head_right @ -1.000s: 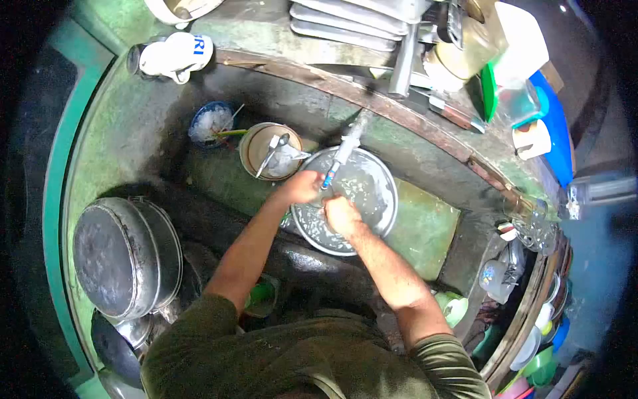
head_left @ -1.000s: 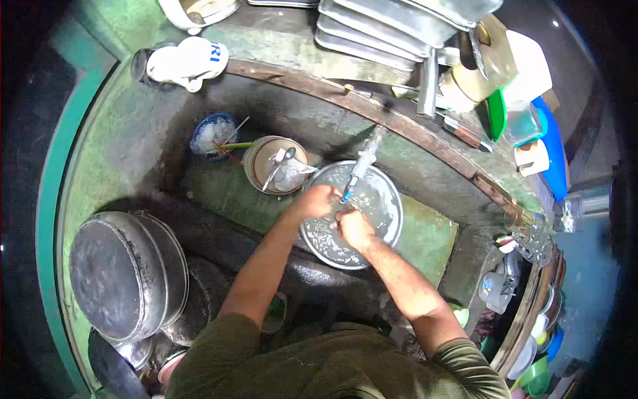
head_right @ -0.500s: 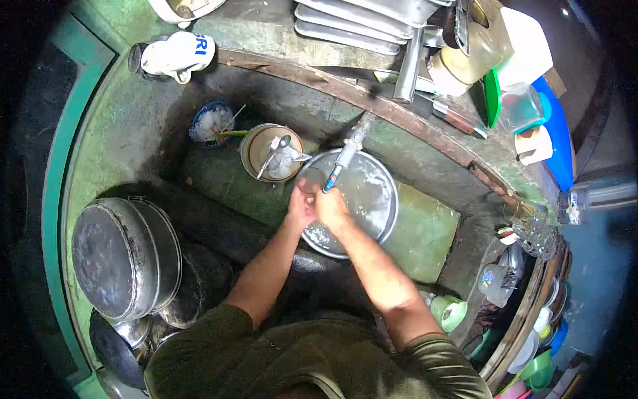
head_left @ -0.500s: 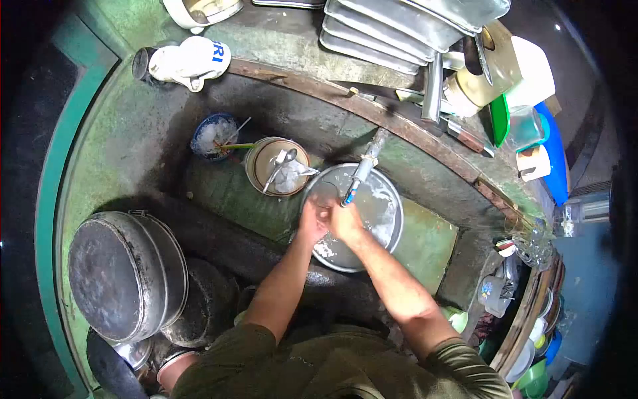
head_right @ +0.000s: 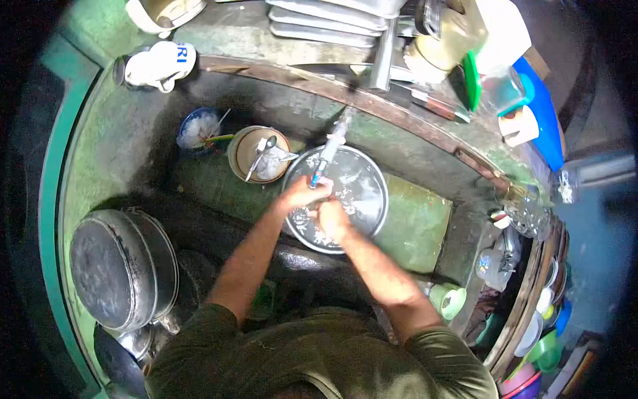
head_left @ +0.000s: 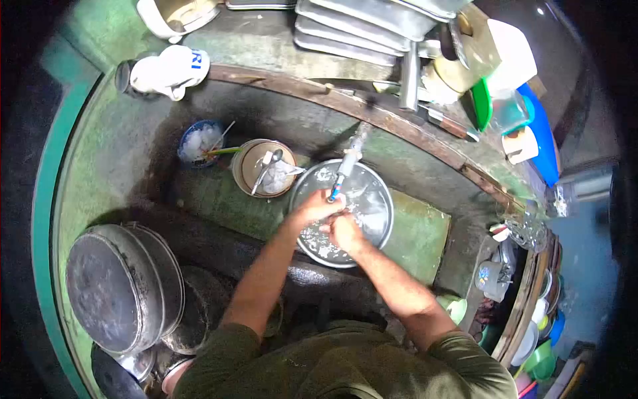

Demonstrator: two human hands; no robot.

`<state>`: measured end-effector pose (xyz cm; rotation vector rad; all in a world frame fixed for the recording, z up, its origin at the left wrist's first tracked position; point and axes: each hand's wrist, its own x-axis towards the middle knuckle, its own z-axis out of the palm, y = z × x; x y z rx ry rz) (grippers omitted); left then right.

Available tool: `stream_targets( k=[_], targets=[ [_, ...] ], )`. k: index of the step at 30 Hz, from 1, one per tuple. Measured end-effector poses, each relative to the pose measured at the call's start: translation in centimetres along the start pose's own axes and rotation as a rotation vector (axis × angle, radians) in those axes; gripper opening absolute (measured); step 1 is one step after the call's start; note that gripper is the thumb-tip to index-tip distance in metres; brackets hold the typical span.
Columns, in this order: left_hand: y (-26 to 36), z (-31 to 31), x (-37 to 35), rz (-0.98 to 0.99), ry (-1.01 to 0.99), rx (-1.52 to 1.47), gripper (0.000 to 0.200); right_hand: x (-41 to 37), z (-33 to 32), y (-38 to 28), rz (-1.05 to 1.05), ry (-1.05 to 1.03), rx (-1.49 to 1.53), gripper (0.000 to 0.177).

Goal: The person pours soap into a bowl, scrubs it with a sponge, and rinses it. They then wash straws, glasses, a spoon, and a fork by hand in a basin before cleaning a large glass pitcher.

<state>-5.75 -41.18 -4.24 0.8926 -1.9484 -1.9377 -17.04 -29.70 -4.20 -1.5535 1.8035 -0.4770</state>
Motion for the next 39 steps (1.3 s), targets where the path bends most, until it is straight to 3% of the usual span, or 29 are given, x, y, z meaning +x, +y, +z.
stream_targets(
  k=[2,3,4,5,6,7,8,10,11,13,14,15,16,18,19,20,21,23,24,25,27,28,30,31,33,35,37,38,39],
  targets=[
    [-0.2,-1.0,1.4,0.046,-0.28,0.379,0.023,-0.9,-0.1,-3.0,0.278,-0.03,0.382,0.008],
    [-3.3,-0.8,2.9,-0.052,-0.209,0.733,0.021,-1.0,-0.7,-4.3,0.457,-0.1,0.629,0.011],
    [-3.3,-0.9,2.7,-0.185,-0.105,0.664,0.024,-0.6,0.2,-3.3,0.153,-0.031,0.277,0.015],
    [-2.3,-1.1,2.0,-0.02,-0.113,0.432,0.024,-0.1,1.0,-2.0,-0.132,0.031,-0.092,0.019],
    [-0.3,-1.2,0.8,0.128,-0.129,0.19,0.023,0.1,0.4,-2.6,-0.046,0.091,-0.038,0.023],
    [3.1,-1.0,-0.7,0.154,0.114,0.297,0.023,0.6,-0.4,-3.4,0.033,0.151,0.02,0.026],
    [-0.1,-0.5,-0.4,0.106,0.372,0.096,0.022,1.4,-0.8,-3.8,0.054,0.19,0.017,0.026],
    [-1.5,0.5,-1.5,-0.164,0.663,-0.719,0.031,2.7,-1.6,-4.0,0.354,0.259,0.201,0.027],
    [-5.5,1.1,-2.0,-0.141,0.554,-0.878,0.034,2.7,-1.5,-3.9,0.18,0.24,-0.103,0.027],
    [-9.2,2.7,-3.6,-0.123,0.432,-1.031,0.037,3.1,0.2,-2.2,-0.068,0.154,-0.208,0.025],
    [-9.0,3.4,-4.8,-0.121,0.357,-1.151,0.039,3.0,-0.6,-2.7,-0.062,0.164,-0.209,0.025],
    [-8.3,3.7,-5.3,-0.118,0.283,-1.268,0.042,3.0,-2.0,-4.0,-0.055,-0.01,-0.235,0.025],
    [-7.1,4.0,-5.5,-0.115,0.277,-1.266,0.042,3.0,-3.0,-4.5,-0.05,-0.189,-0.263,0.025],
    [-5.1,4.8,-5.9,-0.433,0.597,-1.065,0.043,3.1,-0.1,-3.1,0.015,-0.059,-0.272,0.024],
    [-6.9,4.5,-5.2,-0.429,0.593,-1.061,0.043,2.7,-0.6,-3.9,0.075,0.069,-0.276,0.024],
    [-9.6,3.8,-4.7,-0.329,0.479,-1.169,0.043,1.7,-1.4,-3.9,-0.103,-0.086,-0.193,0.024],
    [-11.2,3.5,-4.7,-0.229,0.362,-1.27,0.043,1.7,-1.1,-3.9,-0.101,-0.083,-0.184,0.024],
    [-7.0,4.3,-5.0,-0.312,0.489,-1.185,0.042,2.8,-0.1,-3.4,0.097,0.055,-0.016,0.021],
    [-5.3,4.4,-4.8,-0.389,0.61,-1.1,0.042,2.2,-2.0,-4.0,-0.087,0.101,-0.101,0.019],
    [-6.2,3.9,-4.5,-0.376,0.613,-1.094,0.042,2.7,-2.6,-3.9,-0.099,0.108,-0.1,0.019],
    [-8.7,3.7,-5.1,-0.125,0.358,-1.361,0.041,2.3,-2.9,-3.7,-0.274,0.07,0.0,0.022],
    [-6.2,4.4,-5.5,-0.132,0.348,-1.357,0.041,1.9,-2.7,-3.6,-0.266,0.078,0.002,0.022],
    [-1.2,5.7,-6.1,-0.289,0.583,-1.244,0.044,1.6,-2.3,-3.8,0.033,0.356,0.149,0.028],
    [-1.2,5.8,-6.0,-0.282,0.577,-1.235,0.044,1.4,-2.4,-2.4,0.029,0.367,0.153,0.028],
    [-1.8,6.4,-7.0,-0.175,0.361,-1.149,0.047,-0.7,-2.8,1.8,0.016,0.031,0.476,0.023],
    [0.5,8.9,-8.0,-0.117,0.243,-1.117,0.046,-4.4,-3.3,6.0,0.185,-0.025,1.129,0.019],
    [5.6,13.8,-10.0,-0.064,0.293,-0.698,0.054,-9.5,-3.9,9.9,0.115,-0.061,1.75,0.023],
    [6.7,15.4,-10.5,-0.063,0.294,-0.691,0.054,-11.6,-3.9,12.8,-0.039,-0.126,1.908,0.026],
    [7.6,16.8,-10.9,-0.05,0.148,-0.654,0.058,-13.5,-4.2,15.4,-0.202,-0.195,2.06,0.03]
  ],
)
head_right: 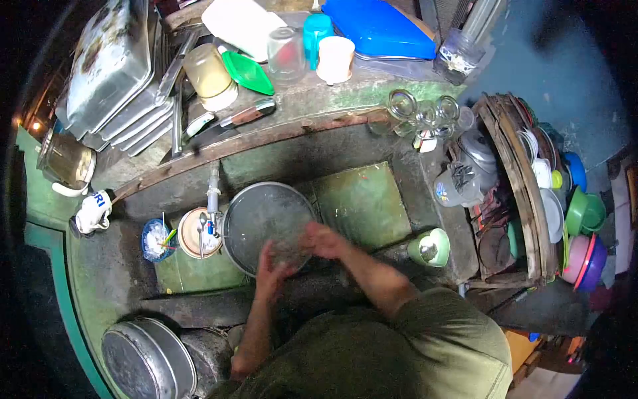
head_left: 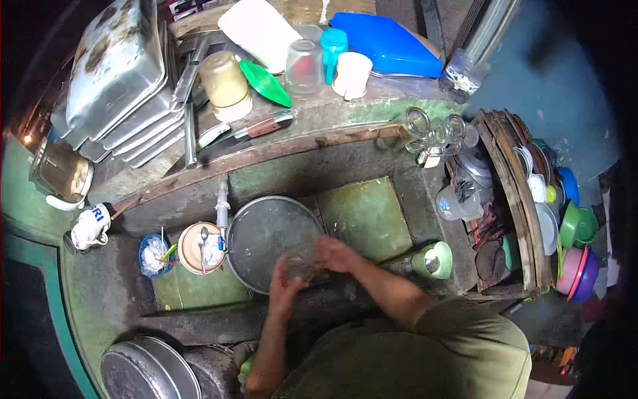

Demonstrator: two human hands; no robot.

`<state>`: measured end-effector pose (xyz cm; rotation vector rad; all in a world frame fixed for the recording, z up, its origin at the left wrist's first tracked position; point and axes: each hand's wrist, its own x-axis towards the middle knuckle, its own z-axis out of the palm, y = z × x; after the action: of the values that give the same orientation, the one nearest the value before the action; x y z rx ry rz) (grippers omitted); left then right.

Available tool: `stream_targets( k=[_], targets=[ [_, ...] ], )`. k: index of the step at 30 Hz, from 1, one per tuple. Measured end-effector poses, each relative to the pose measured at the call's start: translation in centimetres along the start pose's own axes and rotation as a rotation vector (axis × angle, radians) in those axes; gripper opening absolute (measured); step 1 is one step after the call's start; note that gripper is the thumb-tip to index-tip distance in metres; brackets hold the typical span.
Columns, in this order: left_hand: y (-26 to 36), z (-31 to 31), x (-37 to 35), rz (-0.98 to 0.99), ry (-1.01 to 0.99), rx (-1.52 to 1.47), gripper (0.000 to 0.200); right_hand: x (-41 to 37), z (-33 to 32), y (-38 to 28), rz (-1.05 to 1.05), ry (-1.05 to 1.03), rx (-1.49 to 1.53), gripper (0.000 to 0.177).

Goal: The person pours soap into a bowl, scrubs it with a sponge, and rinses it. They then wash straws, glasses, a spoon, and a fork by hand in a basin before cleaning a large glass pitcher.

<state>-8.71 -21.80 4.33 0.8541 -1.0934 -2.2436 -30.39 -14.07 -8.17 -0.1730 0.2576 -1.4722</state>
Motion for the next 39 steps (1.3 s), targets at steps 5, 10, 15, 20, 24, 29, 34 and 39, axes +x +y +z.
stream_targets(
  k=[5,10,15,20,24,29,34,39],
  targets=[
    [-2.9,2.0,0.4,-0.191,-0.415,0.086,0.06,-6.1,6.1,-9.9,-0.312,0.156,-0.096,0.057],
    [-5.4,1.3,0.3,-0.295,-0.277,0.2,0.05,-2.4,11.6,-19.4,-0.632,0.056,-0.207,0.077],
    [-6.1,0.4,-0.8,-0.369,-0.144,0.233,0.043,1.2,11.4,-23.7,-0.688,-0.169,-0.212,0.061],
    [-6.2,-1.5,-0.9,-0.414,0.04,0.228,0.039,2.9,18.1,-22.8,-0.66,-0.305,0.255,0.029],
    [-11.7,-9.0,3.7,-0.24,0.131,0.423,0.041,4.9,16.7,-22.1,-0.67,-0.328,0.521,0.039],
    [-9.7,-12.1,9.8,-0.008,0.265,1.134,0.051,5.3,14.5,-21.0,-0.718,-0.265,0.429,0.04],
    [-13.5,-13.0,15.5,-0.097,0.081,1.263,0.072,2.0,11.4,-21.1,-0.796,0.119,0.215,0.041],
    [-16.8,-14.5,17.7,-0.161,-0.16,1.436,0.07,-4.1,10.6,-13.5,-0.521,0.448,-0.02,0.067]
  ],
)
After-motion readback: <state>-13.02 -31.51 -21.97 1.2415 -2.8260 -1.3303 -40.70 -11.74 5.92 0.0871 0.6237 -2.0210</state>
